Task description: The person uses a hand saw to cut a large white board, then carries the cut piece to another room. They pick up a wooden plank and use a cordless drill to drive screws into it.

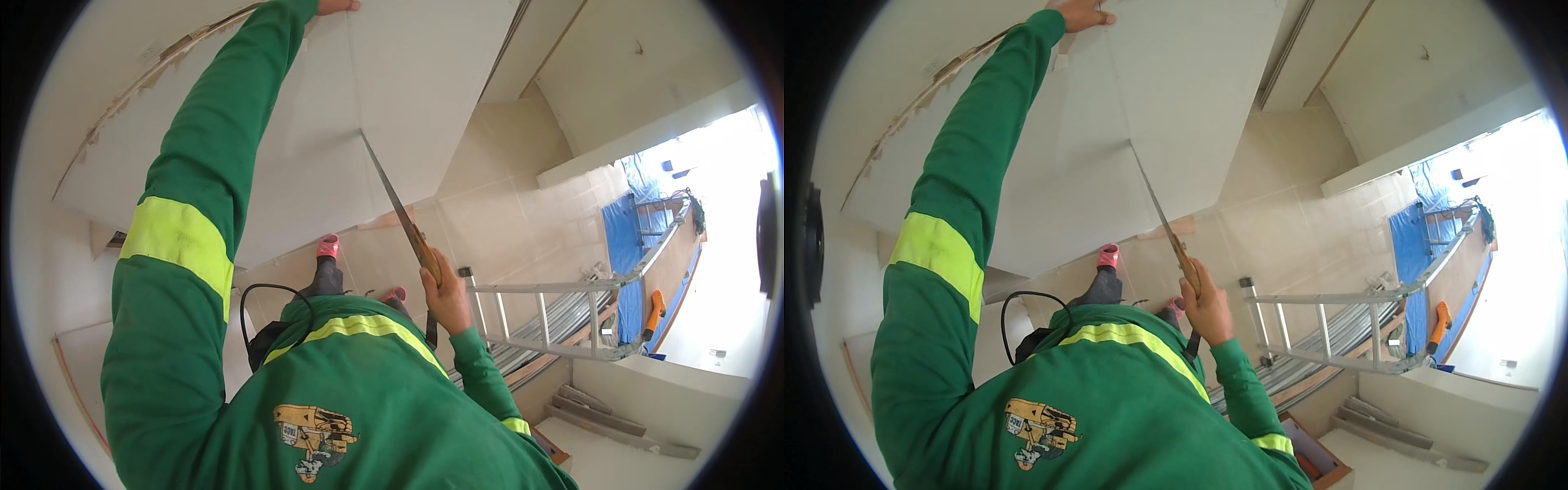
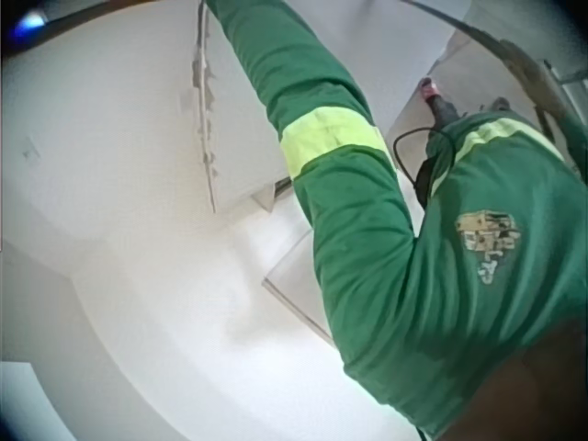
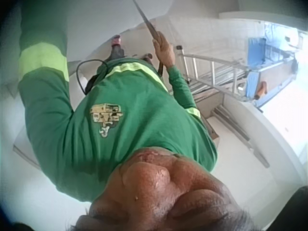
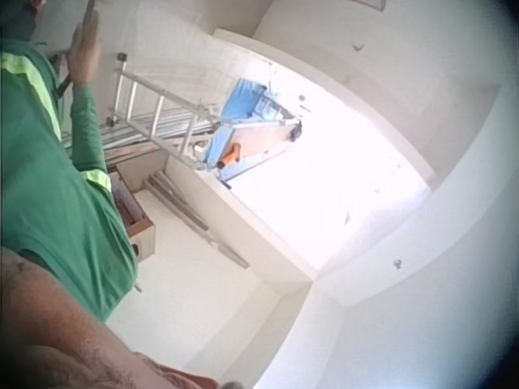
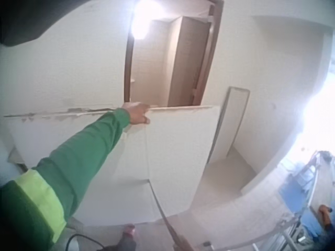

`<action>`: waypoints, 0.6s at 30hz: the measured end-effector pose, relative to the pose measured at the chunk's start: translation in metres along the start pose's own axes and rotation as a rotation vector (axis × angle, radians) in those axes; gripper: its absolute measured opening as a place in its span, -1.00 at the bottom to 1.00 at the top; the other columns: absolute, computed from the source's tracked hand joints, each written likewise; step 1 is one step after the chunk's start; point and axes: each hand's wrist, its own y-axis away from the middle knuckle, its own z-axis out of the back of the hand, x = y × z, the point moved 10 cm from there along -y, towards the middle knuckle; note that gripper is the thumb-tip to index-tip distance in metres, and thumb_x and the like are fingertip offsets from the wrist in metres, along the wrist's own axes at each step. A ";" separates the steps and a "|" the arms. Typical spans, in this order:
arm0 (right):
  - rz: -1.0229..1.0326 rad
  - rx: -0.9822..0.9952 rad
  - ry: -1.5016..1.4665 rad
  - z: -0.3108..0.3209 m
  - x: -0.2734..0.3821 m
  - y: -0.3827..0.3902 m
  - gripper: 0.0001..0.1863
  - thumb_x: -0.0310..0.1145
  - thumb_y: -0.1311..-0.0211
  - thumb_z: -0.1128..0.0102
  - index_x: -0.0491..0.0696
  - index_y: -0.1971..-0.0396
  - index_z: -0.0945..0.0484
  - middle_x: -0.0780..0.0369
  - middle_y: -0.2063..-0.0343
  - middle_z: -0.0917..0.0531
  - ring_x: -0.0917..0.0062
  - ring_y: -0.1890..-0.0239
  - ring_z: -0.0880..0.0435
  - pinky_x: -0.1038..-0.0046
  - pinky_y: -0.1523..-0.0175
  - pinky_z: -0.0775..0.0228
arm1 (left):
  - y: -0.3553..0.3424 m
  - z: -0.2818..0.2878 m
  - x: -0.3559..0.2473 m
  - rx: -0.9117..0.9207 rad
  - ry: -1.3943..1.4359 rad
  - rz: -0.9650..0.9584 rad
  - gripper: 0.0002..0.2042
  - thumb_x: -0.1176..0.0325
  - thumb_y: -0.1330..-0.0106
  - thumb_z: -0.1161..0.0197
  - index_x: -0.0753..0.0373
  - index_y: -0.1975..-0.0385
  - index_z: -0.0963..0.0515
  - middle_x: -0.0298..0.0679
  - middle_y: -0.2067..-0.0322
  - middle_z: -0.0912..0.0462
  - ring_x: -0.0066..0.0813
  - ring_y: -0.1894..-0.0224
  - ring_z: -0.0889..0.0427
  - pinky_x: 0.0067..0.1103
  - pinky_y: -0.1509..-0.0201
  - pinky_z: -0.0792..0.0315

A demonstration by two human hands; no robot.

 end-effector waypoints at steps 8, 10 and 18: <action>0.044 -0.031 -0.012 -0.063 -0.027 -0.085 -0.49 -0.23 -0.52 -0.22 0.03 -0.39 -0.44 -0.18 0.18 -0.74 -0.24 0.09 -0.71 -0.10 0.07 -0.57 | 0.027 0.029 -0.027 0.135 -0.047 0.109 -0.06 -0.09 -0.41 -0.32 0.33 -0.64 -0.08 0.06 -0.66 -0.06 -0.04 -0.70 -0.04 -0.31 -0.73 0.02; 0.034 -0.012 0.008 -0.059 -0.027 -0.073 -0.49 -0.23 -0.52 -0.22 0.04 -0.39 -0.44 -0.17 0.15 -0.75 -0.24 0.08 -0.71 -0.09 0.06 -0.57 | 0.026 0.028 -0.018 0.093 -0.065 0.082 -0.06 -0.08 -0.42 -0.31 0.35 -0.64 -0.07 0.09 -0.66 -0.04 -0.03 -0.71 0.00 -0.31 -0.75 0.07; -0.027 0.034 -0.031 -0.010 -0.012 0.001 -0.49 -0.24 -0.52 -0.23 0.04 -0.40 -0.43 -0.17 0.05 -0.73 -0.22 0.06 -0.71 -0.06 0.05 -0.60 | -0.022 -0.023 0.038 0.015 -0.026 -0.033 -0.05 -0.15 -0.43 -0.25 0.37 -0.64 -0.08 0.07 -0.67 -0.03 -0.09 -0.72 0.04 -0.34 -0.76 0.13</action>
